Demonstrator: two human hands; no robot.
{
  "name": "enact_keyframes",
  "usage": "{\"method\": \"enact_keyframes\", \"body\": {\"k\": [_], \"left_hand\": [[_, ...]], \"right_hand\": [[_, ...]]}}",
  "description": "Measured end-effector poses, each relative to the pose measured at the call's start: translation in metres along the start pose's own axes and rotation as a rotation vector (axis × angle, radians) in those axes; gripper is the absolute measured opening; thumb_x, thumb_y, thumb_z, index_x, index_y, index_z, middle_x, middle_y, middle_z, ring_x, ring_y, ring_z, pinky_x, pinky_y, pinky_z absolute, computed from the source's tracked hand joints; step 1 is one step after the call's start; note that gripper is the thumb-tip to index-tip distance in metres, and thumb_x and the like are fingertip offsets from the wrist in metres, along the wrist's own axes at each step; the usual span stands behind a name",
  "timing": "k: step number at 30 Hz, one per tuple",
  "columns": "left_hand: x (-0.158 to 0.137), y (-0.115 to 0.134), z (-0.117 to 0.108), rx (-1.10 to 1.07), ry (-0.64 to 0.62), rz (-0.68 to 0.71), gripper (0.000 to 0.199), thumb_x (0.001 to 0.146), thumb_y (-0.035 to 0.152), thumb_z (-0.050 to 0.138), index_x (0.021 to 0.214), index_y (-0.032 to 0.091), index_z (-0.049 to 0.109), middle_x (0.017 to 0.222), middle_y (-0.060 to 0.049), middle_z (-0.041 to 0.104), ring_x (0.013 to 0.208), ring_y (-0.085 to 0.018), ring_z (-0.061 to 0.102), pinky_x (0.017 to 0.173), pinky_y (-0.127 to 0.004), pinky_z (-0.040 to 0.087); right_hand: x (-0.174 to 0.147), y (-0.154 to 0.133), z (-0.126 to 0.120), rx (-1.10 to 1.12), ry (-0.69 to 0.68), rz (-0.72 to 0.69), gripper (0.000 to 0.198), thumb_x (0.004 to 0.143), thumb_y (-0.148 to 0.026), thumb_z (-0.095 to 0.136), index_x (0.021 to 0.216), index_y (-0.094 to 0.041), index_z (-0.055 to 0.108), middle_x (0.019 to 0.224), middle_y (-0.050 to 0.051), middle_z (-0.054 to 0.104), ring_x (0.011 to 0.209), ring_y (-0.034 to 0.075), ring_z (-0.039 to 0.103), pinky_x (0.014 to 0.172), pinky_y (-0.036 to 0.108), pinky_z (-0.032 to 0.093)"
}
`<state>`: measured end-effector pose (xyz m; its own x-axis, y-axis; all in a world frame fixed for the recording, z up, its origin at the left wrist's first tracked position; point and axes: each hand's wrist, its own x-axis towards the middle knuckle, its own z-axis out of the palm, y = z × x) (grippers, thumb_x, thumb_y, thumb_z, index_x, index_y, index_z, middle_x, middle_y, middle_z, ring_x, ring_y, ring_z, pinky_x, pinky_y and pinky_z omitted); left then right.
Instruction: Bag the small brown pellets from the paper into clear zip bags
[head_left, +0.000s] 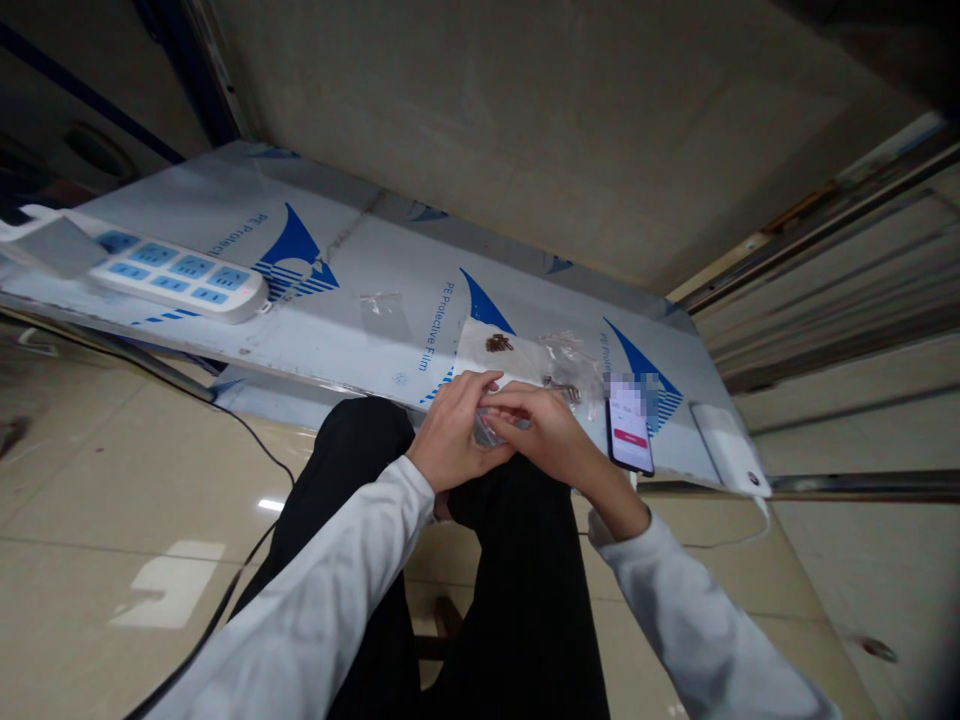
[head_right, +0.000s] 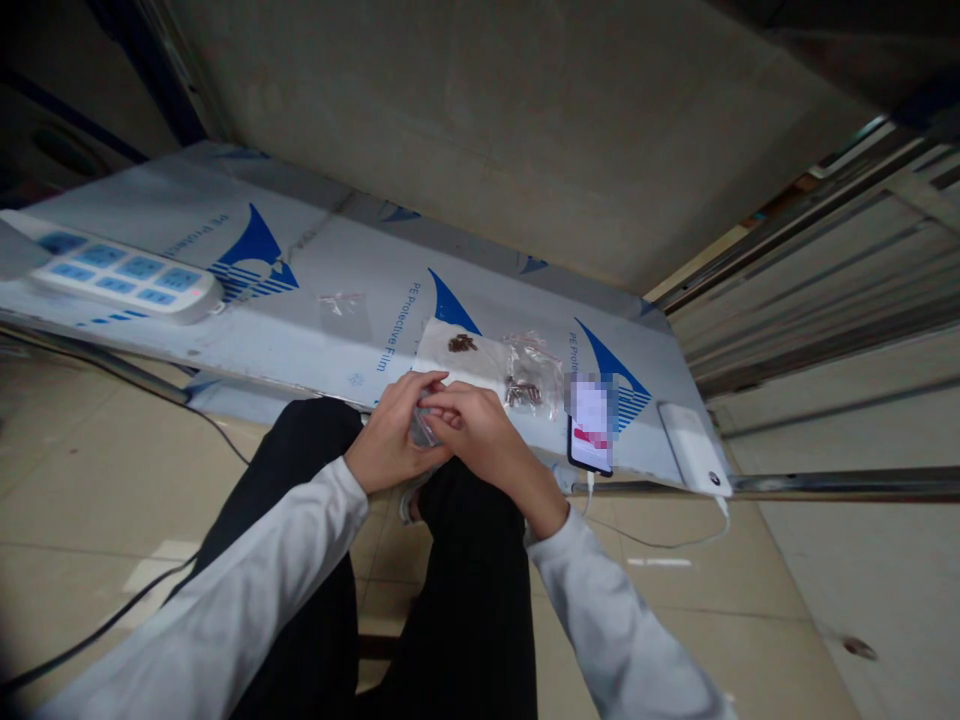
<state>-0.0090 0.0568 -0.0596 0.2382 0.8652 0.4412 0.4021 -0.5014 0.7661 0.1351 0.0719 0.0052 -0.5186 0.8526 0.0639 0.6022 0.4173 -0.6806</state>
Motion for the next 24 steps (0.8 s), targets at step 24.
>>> {"method": "enact_keyframes", "body": {"k": [24], "left_hand": [[-0.007, 0.004, -0.009, 0.141, -0.182, 0.059, 0.070, 0.064, 0.043, 0.072, 0.122, 0.018, 0.042, 0.106, -0.010, 0.052, 0.100, -0.027, 0.052, 0.083, -0.039, 0.041]], "right_hand": [[-0.022, 0.018, 0.006, 0.604, -0.116, 0.415, 0.031, 0.066, -0.030, 0.076, 0.093, -0.015, 0.072, 0.064, -0.001, 0.066, 0.055, 0.012, 0.061, 0.055, 0.023, 0.049]]}}
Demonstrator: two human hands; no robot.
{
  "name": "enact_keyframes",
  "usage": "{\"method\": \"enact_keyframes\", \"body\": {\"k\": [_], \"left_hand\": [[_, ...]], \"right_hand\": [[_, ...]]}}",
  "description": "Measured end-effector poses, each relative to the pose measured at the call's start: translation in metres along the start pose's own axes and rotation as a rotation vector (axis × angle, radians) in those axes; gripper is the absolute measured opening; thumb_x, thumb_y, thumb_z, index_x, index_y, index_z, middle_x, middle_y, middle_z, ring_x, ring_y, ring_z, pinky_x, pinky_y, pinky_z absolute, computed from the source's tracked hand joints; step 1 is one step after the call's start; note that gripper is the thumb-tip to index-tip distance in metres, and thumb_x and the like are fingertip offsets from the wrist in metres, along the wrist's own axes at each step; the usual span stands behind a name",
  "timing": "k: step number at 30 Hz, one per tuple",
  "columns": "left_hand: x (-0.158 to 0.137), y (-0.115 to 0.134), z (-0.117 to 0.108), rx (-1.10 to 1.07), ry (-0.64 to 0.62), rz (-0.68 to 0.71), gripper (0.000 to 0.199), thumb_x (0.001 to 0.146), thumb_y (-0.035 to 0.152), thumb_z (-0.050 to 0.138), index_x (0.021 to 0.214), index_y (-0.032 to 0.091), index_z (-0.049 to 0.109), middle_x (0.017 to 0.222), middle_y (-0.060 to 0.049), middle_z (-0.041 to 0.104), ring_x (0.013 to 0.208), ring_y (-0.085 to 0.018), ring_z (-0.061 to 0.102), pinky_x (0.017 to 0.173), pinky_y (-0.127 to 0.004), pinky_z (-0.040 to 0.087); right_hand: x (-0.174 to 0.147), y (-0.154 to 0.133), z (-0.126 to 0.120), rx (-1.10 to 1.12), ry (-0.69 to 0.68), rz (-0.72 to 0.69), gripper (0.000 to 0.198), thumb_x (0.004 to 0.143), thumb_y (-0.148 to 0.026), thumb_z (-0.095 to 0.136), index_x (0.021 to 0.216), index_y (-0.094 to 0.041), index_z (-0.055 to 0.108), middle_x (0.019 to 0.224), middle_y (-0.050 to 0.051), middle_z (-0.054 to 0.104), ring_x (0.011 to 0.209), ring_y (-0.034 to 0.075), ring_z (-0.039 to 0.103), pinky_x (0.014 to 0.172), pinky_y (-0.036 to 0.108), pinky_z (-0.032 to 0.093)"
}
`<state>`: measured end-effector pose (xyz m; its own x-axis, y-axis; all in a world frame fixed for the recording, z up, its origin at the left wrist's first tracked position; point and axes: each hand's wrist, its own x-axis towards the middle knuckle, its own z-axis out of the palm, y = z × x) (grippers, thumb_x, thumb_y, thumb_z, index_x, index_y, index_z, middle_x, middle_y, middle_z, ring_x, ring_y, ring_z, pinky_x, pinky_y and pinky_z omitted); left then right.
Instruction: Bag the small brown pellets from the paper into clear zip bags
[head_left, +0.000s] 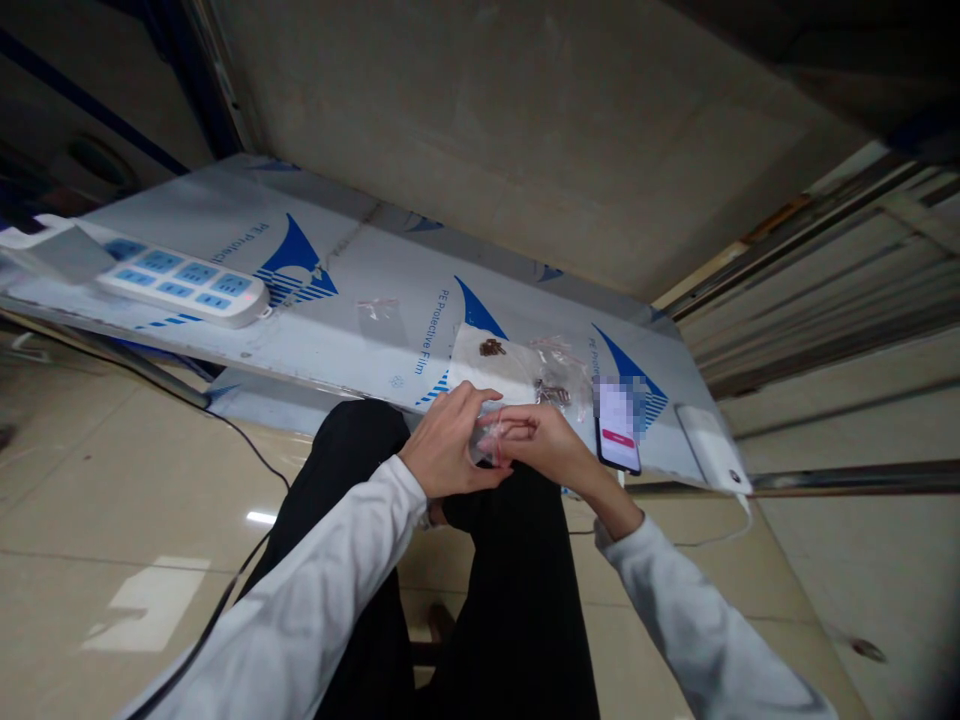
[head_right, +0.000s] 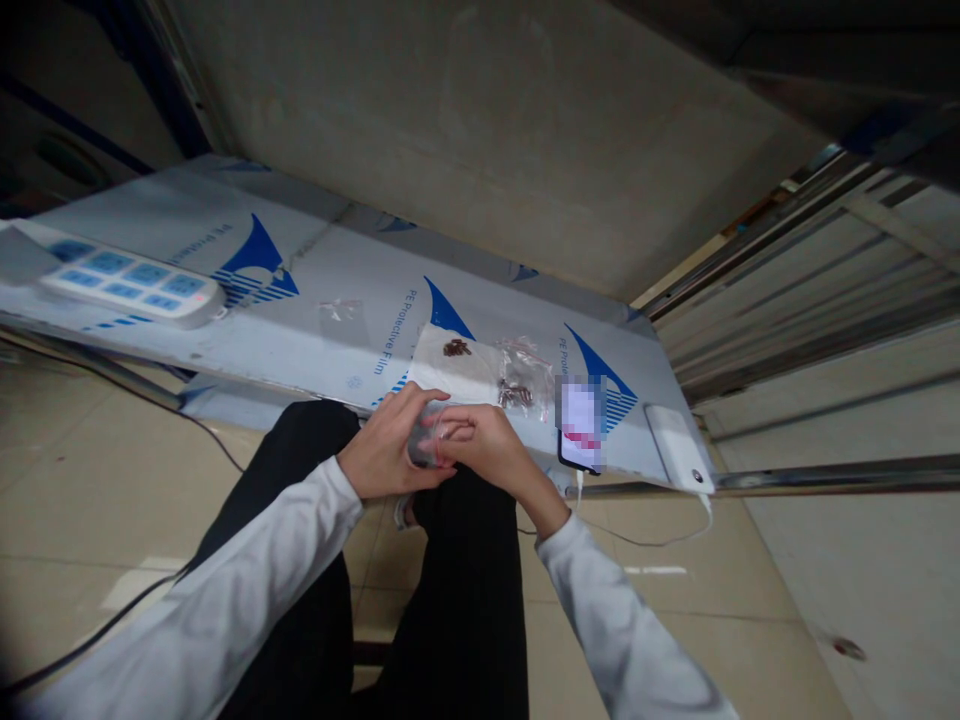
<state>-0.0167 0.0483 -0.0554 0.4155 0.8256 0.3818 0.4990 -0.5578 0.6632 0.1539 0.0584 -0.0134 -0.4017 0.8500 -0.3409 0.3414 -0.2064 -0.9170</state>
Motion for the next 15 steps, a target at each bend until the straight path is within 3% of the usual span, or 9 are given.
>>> {"method": "enact_keyframes", "body": {"k": [3, 7, 11, 15], "left_hand": [[0.001, -0.004, -0.002, 0.032, -0.023, -0.019, 0.075, 0.063, 0.050, 0.072, 0.123, 0.017, 0.042, 0.107, -0.010, 0.052, 0.101, -0.028, 0.052, 0.082, -0.040, 0.040], [0.003, -0.006, -0.004, 0.028, -0.028, -0.014, 0.073, 0.061, 0.054, 0.073, 0.118, 0.018, 0.046, 0.109, -0.011, 0.054, 0.103, -0.029, 0.053, 0.084, -0.041, 0.040], [0.004, 0.002, 0.000, -0.055, 0.047, 0.015, 0.077, 0.059, 0.051, 0.075, 0.122, 0.019, 0.044, 0.116, -0.012, 0.055, 0.111, -0.029, 0.050, 0.094, -0.043, 0.038], [0.005, 0.006, 0.008, -0.126, 0.051, -0.028, 0.048, 0.063, 0.027, 0.072, 0.106, 0.020, 0.051, 0.100, -0.006, 0.062, 0.095, -0.023, 0.059, 0.085, -0.037, 0.044]], "right_hand": [[0.002, 0.003, -0.004, -0.034, 0.013, 0.002, 0.048, 0.061, -0.033, 0.081, 0.103, -0.015, 0.070, 0.065, -0.002, 0.065, 0.054, 0.011, 0.058, 0.053, 0.022, 0.046], [0.000, 0.006, -0.013, -0.232, 0.044, -0.054, 0.051, 0.065, -0.038, 0.079, 0.110, -0.017, 0.069, 0.059, -0.005, 0.058, 0.049, 0.007, 0.047, 0.047, 0.019, 0.034], [-0.008, -0.004, -0.009, -0.553, 0.050, -0.199, 0.033, 0.074, -0.037, 0.074, 0.102, -0.020, 0.072, 0.061, -0.005, 0.056, 0.054, 0.008, 0.045, 0.052, 0.021, 0.035], [-0.010, -0.017, -0.002, -0.721, 0.030, -0.364, 0.010, 0.080, -0.028, 0.068, 0.085, -0.020, 0.072, 0.071, -0.001, 0.061, 0.065, 0.011, 0.052, 0.061, 0.024, 0.039]]}}
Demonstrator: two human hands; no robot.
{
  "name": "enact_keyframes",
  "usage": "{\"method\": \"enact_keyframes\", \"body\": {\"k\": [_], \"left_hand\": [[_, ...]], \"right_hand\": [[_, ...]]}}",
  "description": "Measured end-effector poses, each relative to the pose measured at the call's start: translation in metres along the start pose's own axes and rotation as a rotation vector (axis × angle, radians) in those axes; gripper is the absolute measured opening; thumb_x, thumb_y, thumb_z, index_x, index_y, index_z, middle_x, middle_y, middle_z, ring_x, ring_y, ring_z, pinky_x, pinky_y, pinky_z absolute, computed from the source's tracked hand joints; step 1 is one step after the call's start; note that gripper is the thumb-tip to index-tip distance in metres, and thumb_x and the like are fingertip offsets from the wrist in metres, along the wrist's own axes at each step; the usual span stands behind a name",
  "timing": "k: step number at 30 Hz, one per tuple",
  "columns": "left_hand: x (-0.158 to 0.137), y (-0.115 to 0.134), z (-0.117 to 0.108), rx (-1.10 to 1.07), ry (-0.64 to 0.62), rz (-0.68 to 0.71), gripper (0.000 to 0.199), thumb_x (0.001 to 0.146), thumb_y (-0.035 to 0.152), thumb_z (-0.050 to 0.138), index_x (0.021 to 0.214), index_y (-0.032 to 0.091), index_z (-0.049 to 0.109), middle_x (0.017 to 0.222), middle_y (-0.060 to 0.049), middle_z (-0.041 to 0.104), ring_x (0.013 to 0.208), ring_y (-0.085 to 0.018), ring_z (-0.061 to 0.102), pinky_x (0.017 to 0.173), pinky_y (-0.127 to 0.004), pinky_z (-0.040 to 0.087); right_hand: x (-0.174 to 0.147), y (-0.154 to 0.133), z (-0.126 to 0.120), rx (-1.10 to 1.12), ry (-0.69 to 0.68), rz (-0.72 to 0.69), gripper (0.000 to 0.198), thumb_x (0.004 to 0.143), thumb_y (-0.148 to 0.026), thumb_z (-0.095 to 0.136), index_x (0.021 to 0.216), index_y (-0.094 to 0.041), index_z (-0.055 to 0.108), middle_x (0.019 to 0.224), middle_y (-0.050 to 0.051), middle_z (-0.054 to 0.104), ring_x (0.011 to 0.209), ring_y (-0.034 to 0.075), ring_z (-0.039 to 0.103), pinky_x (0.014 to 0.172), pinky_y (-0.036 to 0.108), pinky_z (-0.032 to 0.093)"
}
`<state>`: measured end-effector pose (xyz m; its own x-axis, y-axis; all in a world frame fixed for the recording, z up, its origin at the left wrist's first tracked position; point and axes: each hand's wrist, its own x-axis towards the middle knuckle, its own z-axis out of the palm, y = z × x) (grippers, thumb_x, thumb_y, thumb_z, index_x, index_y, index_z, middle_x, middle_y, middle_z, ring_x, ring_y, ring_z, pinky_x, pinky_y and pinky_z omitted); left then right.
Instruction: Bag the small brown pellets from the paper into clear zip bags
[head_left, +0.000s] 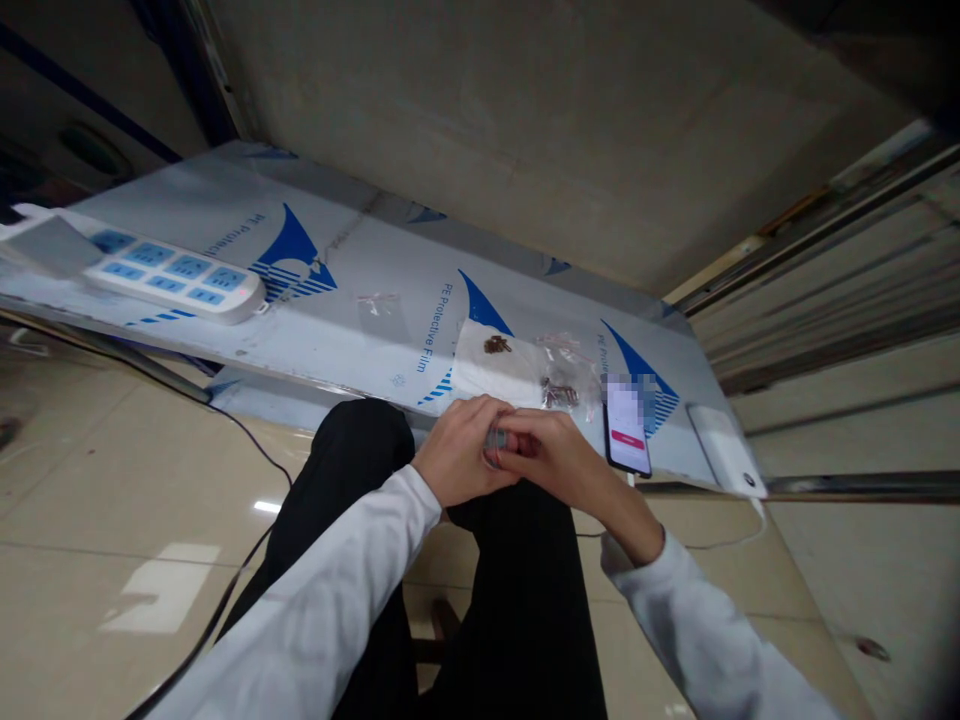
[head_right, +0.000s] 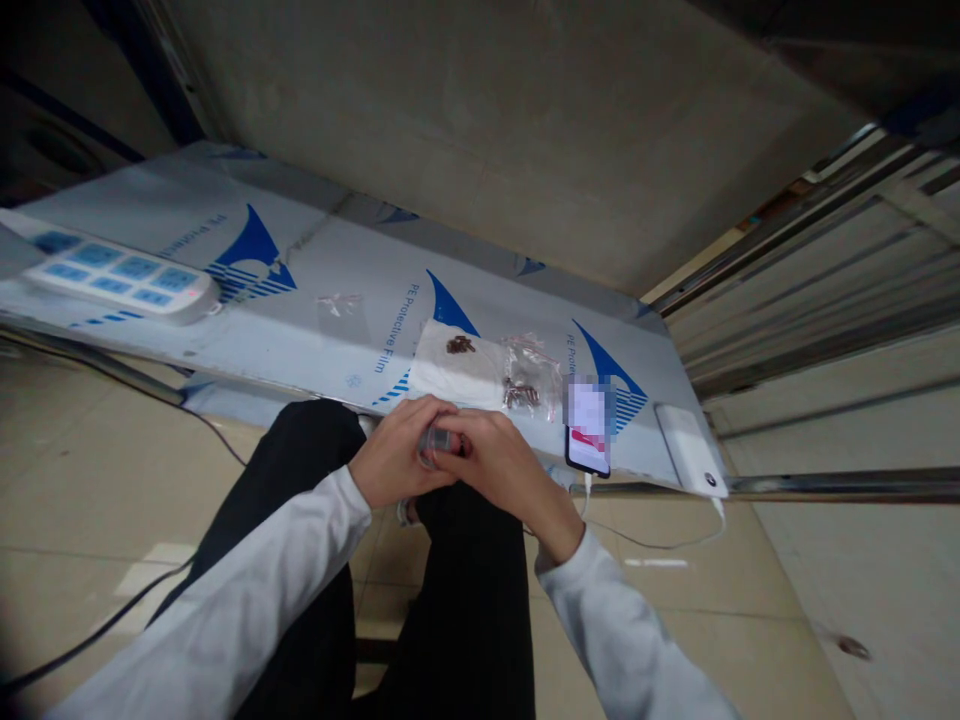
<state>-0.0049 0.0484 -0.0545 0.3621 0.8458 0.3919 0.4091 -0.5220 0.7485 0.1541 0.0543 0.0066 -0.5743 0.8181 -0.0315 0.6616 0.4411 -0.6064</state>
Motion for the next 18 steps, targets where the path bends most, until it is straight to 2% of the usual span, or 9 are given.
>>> {"method": "enact_keyframes", "body": {"k": [3, 5, 7, 10, 12, 15, 18], "left_hand": [[0.002, -0.004, 0.000, -0.061, 0.099, -0.110, 0.032, 0.069, 0.029, 0.070, 0.095, 0.020, 0.054, 0.087, -0.002, 0.063, 0.081, -0.018, 0.061, 0.076, -0.032, 0.047], [0.004, -0.008, -0.003, -0.127, 0.183, -0.200, 0.029, 0.072, 0.038, 0.070, 0.090, 0.020, 0.055, 0.076, 0.000, 0.061, 0.070, -0.015, 0.059, 0.070, -0.029, 0.048], [0.006, -0.009, -0.006, -0.199, 0.222, -0.274, 0.031, 0.072, 0.043, 0.071, 0.086, 0.020, 0.056, 0.068, 0.002, 0.059, 0.062, -0.012, 0.057, 0.064, -0.026, 0.047], [0.008, -0.009, -0.006, -0.288, 0.242, -0.341, 0.034, 0.069, 0.045, 0.073, 0.082, 0.019, 0.054, 0.064, 0.003, 0.059, 0.059, -0.011, 0.056, 0.061, -0.025, 0.047], [0.007, -0.009, -0.003, -0.325, 0.240, -0.356, 0.041, 0.064, 0.048, 0.076, 0.082, 0.020, 0.051, 0.065, 0.004, 0.058, 0.059, -0.011, 0.055, 0.060, -0.025, 0.047], [0.007, -0.010, -0.001, -0.338, 0.223, -0.344, 0.049, 0.059, 0.050, 0.079, 0.085, 0.021, 0.049, 0.068, 0.004, 0.056, 0.063, -0.012, 0.055, 0.061, -0.027, 0.047], [0.008, -0.011, -0.001, -0.326, 0.201, -0.337, 0.054, 0.055, 0.047, 0.081, 0.088, 0.021, 0.047, 0.070, 0.004, 0.054, 0.065, -0.013, 0.055, 0.064, -0.028, 0.046]], "right_hand": [[0.012, 0.014, -0.005, 0.041, 0.188, -0.017, 0.012, 0.081, -0.030, 0.066, 0.085, -0.020, 0.073, 0.078, 0.002, 0.062, 0.072, 0.013, 0.057, 0.064, 0.025, 0.044], [0.028, 0.036, -0.009, 0.037, 0.375, 0.064, 0.014, 0.082, -0.028, 0.064, 0.086, -0.019, 0.072, 0.081, 0.004, 0.064, 0.073, 0.015, 0.059, 0.066, 0.026, 0.047], [0.048, 0.063, -0.010, -0.034, 0.477, 0.168, 0.016, 0.080, -0.020, 0.062, 0.092, -0.017, 0.070, 0.088, 0.006, 0.066, 0.070, 0.015, 0.060, 0.067, 0.028, 0.049], [0.080, 0.096, -0.006, -0.176, 0.419, 0.225, 0.033, 0.075, -0.008, 0.059, 0.106, -0.014, 0.067, 0.104, 0.010, 0.065, 0.075, 0.016, 0.061, 0.072, 0.029, 0.051], [0.098, 0.107, -0.001, -0.259, 0.335, 0.219, 0.034, 0.076, -0.006, 0.058, 0.107, -0.014, 0.067, 0.106, 0.011, 0.064, 0.082, 0.017, 0.062, 0.079, 0.029, 0.049], [0.113, 0.113, 0.005, -0.349, 0.256, 0.202, 0.029, 0.079, -0.008, 0.056, 0.104, -0.016, 0.069, 0.103, 0.009, 0.065, 0.091, 0.018, 0.062, 0.088, 0.029, 0.046], [0.117, 0.112, 0.007, -0.400, 0.247, 0.204, 0.027, 0.082, -0.011, 0.054, 0.104, -0.016, 0.069, 0.102, 0.009, 0.066, 0.092, 0.019, 0.062, 0.089, 0.028, 0.045]]}}
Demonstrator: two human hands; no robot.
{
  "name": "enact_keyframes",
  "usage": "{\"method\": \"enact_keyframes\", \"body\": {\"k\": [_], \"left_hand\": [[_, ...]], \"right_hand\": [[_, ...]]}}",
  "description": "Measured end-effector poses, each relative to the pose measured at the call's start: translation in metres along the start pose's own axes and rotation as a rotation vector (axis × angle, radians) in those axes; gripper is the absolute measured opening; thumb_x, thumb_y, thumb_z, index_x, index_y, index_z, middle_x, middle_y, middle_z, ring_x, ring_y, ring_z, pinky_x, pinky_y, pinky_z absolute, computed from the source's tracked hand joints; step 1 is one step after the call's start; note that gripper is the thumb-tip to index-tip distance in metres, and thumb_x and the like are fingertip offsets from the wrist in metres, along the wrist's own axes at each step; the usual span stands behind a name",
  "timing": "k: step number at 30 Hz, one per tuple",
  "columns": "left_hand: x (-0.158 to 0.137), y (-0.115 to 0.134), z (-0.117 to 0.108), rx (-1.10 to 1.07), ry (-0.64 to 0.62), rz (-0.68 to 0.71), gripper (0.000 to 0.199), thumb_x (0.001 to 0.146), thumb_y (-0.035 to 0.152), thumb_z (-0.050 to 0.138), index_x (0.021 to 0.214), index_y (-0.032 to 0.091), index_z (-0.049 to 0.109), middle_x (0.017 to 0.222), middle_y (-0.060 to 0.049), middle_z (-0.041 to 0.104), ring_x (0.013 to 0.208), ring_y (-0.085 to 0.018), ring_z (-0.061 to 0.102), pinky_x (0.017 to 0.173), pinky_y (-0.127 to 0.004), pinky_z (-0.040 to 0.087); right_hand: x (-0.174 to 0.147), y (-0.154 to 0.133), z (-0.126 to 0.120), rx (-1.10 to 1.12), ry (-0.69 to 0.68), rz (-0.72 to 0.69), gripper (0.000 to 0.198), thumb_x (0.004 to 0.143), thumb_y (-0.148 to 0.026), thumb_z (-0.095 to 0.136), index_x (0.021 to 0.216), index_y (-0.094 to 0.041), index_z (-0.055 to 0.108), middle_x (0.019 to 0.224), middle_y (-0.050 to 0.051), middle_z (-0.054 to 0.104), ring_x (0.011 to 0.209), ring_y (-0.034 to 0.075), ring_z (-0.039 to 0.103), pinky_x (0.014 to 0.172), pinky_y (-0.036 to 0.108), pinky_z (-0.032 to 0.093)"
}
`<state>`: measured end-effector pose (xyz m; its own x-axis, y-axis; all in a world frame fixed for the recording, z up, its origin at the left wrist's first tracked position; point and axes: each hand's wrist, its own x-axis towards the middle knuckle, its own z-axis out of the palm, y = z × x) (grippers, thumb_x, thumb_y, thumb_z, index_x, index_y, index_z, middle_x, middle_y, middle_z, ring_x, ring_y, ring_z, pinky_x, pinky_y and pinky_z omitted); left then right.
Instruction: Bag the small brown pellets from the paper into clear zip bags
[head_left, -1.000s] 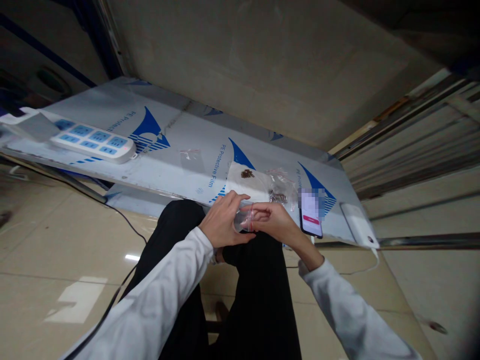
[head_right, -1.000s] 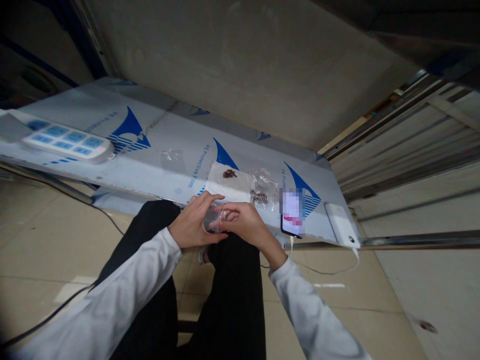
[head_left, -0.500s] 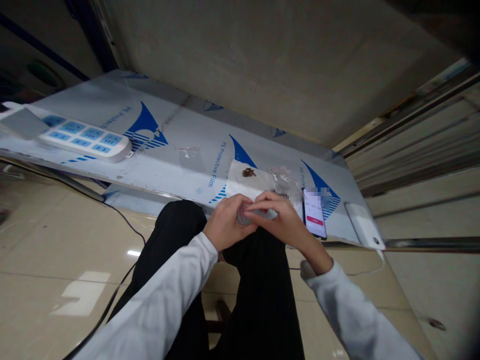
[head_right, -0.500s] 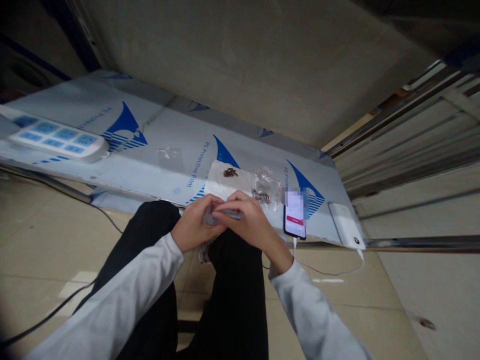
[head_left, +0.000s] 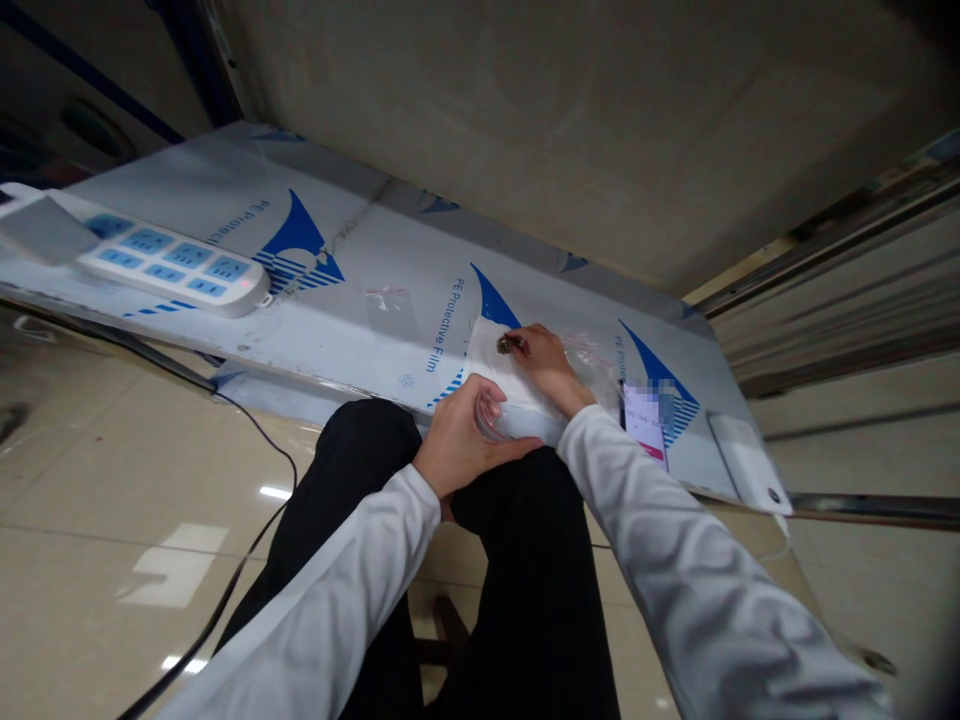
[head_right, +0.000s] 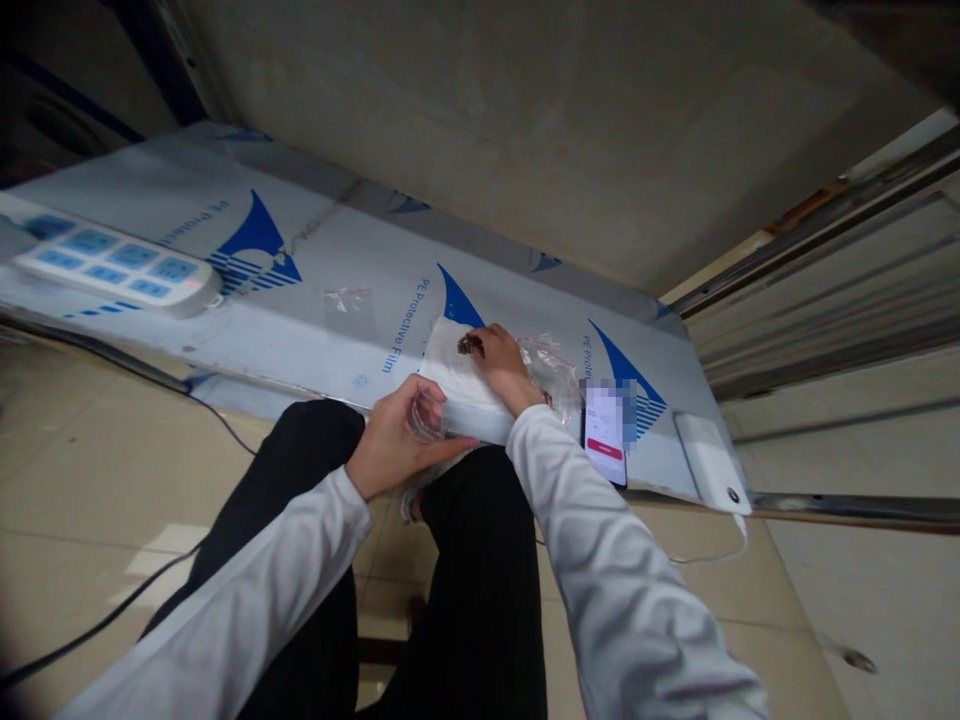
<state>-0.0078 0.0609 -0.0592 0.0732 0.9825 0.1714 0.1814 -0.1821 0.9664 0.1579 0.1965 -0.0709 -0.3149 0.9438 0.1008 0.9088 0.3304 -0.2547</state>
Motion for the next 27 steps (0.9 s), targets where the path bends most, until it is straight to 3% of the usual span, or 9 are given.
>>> {"method": "enact_keyframes", "body": {"k": [8, 14, 19, 27], "left_hand": [[0.003, -0.003, 0.000, 0.047, 0.028, 0.048, 0.044, 0.063, 0.030, 0.076, 0.092, 0.020, 0.045, 0.077, 0.002, 0.054, 0.072, -0.014, 0.056, 0.067, -0.028, 0.045], [0.003, -0.005, 0.000, 0.040, 0.040, 0.049, 0.040, 0.066, 0.031, 0.075, 0.092, 0.021, 0.046, 0.078, 0.002, 0.055, 0.073, -0.014, 0.057, 0.067, -0.028, 0.046], [0.003, -0.007, 0.000, 0.046, 0.039, 0.062, 0.040, 0.067, 0.031, 0.074, 0.093, 0.020, 0.047, 0.078, 0.002, 0.055, 0.071, -0.014, 0.056, 0.069, -0.029, 0.046], [0.004, -0.008, 0.000, 0.044, 0.048, 0.077, 0.040, 0.066, 0.031, 0.074, 0.093, 0.020, 0.047, 0.078, 0.002, 0.055, 0.070, -0.013, 0.056, 0.068, -0.028, 0.046]], "right_hand": [[-0.007, -0.001, 0.001, -0.031, -0.004, 0.154, 0.030, 0.079, -0.009, 0.054, 0.104, -0.015, 0.070, 0.104, 0.011, 0.069, 0.090, 0.020, 0.065, 0.088, 0.029, 0.045], [0.000, 0.003, -0.001, 0.034, -0.014, 0.250, 0.026, 0.077, -0.010, 0.058, 0.099, -0.013, 0.071, 0.095, 0.009, 0.074, 0.082, 0.017, 0.069, 0.080, 0.025, 0.050], [0.007, 0.003, -0.008, 0.059, -0.036, 0.283, 0.024, 0.068, -0.008, 0.064, 0.089, -0.012, 0.074, 0.087, 0.009, 0.075, 0.081, 0.017, 0.069, 0.077, 0.023, 0.051], [0.008, 0.006, -0.020, 0.097, -0.063, 0.296, 0.014, 0.066, -0.013, 0.069, 0.078, -0.014, 0.075, 0.078, 0.007, 0.074, 0.074, 0.017, 0.069, 0.071, 0.023, 0.050]]}}
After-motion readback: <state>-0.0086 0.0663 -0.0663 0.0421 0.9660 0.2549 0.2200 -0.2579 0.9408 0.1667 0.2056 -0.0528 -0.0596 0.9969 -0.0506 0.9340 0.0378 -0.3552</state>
